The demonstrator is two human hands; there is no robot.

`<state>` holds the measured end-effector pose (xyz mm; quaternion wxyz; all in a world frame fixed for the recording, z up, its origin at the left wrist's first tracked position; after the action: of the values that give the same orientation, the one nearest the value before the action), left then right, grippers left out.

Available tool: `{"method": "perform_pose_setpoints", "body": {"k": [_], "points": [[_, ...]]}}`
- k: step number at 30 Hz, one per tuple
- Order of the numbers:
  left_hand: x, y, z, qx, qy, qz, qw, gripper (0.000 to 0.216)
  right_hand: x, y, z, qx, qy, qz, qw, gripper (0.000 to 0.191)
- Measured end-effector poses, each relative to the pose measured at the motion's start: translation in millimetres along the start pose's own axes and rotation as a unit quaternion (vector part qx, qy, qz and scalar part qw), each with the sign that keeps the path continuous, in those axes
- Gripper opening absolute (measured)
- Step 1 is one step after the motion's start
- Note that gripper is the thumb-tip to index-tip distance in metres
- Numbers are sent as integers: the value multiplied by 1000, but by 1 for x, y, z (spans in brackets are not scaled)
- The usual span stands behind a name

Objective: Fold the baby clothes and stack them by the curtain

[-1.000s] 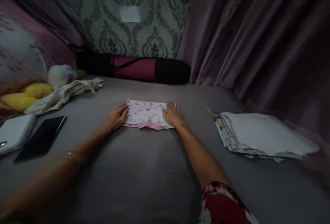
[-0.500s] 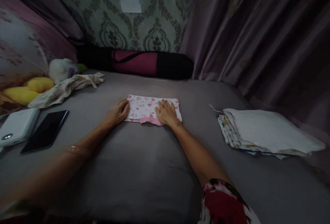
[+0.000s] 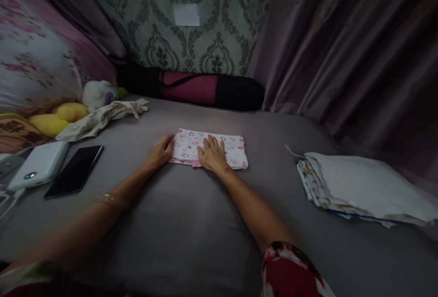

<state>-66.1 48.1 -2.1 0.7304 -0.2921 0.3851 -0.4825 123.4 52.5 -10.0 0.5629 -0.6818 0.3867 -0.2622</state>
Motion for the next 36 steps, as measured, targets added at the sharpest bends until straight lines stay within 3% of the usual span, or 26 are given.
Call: {"method": "perform_pose_setpoints", "body": {"k": [6,13,22,26,32,36], "points": [[-6,-3,-16,39,-67,13,997,41,-10,1,-1,-7,20,-39,999,61],[-9,-6,-25,83,-85,30,992,40,-31,6,-31,-2,-22,-3,1000,59],[-10,-7,-34,121,-134,23,983,42,-46,12,-42,-10,-20,-26,999,59],[-10,-8,-35,131,-135,25,982,42,-55,18,-60,-13,-40,-10,999,60],[-10,-7,-36,137,-131,27,981,41,-62,20,-65,-15,-41,-26,999,59],[-11,-8,-35,139,-127,30,982,41,-70,17,-73,-13,-51,-4,999,60]]}}
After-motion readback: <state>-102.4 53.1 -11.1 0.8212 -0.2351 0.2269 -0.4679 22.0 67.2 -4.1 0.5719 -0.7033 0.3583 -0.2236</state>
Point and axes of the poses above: each hand's wrist, its own x-axis away from the middle knuckle, its own y-axis out of the palm, z = x × y, the point moved 10 cm from there along -x, towards the middle knuckle, and after that the axes turned 13 degrees about -y, right-handed, at the moved point
